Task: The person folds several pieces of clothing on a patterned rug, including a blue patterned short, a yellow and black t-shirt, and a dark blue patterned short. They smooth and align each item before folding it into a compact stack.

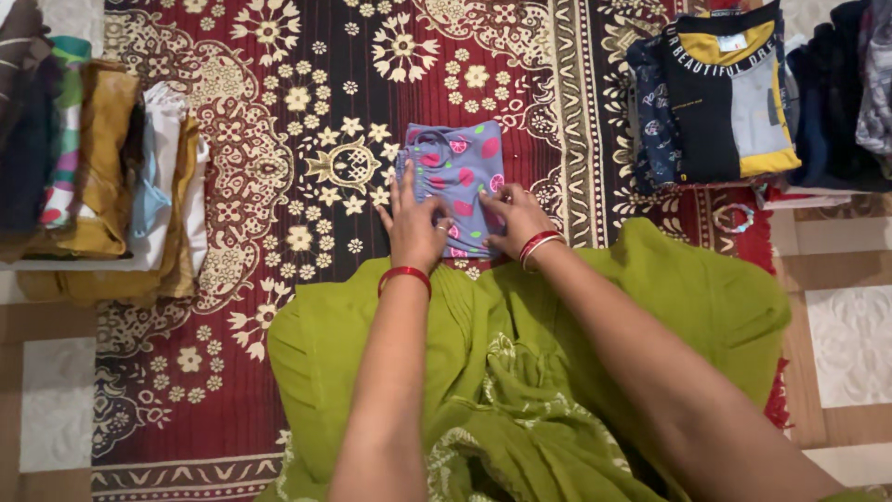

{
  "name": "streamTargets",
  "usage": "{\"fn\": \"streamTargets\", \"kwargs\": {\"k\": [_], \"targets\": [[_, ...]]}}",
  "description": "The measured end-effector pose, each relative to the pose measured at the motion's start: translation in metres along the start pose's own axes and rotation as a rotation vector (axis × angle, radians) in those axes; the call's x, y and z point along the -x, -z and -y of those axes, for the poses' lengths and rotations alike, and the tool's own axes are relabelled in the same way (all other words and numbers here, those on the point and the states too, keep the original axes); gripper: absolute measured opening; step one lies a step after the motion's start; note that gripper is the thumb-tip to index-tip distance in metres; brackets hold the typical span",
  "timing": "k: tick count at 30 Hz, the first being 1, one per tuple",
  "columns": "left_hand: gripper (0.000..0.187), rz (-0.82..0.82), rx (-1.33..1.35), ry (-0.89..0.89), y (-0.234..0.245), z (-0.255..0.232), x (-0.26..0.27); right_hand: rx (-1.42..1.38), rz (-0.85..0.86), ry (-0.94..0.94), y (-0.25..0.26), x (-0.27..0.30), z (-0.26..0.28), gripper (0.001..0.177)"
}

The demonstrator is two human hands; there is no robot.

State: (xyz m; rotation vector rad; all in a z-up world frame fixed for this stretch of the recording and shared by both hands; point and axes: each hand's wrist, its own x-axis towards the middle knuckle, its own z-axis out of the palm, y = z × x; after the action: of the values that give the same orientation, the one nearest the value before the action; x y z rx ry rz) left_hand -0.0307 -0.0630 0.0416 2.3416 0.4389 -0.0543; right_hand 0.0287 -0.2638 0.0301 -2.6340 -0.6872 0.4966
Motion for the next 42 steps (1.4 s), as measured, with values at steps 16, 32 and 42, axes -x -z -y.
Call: {"fn": "streamTargets", "kwargs": {"k": [16, 32, 42], "targets": [[0.008, -0.392, 0.289, -0.035, -0.002, 0.03, -0.003, 0.133, 0.022, -0.02, 0.009, -0.005, 0.021, 0.066], [0.039, -0.183, 0.046, -0.07, 0.011, 0.009, 0.005, -0.088, -0.248, 0.08, -0.039, -0.044, 0.045, 0.016], [0.04, -0.183, 0.045, -0.049, 0.017, 0.003, 0.005, -0.364, -0.184, -0.119, -0.049, -0.043, 0.009, 0.023]]}}
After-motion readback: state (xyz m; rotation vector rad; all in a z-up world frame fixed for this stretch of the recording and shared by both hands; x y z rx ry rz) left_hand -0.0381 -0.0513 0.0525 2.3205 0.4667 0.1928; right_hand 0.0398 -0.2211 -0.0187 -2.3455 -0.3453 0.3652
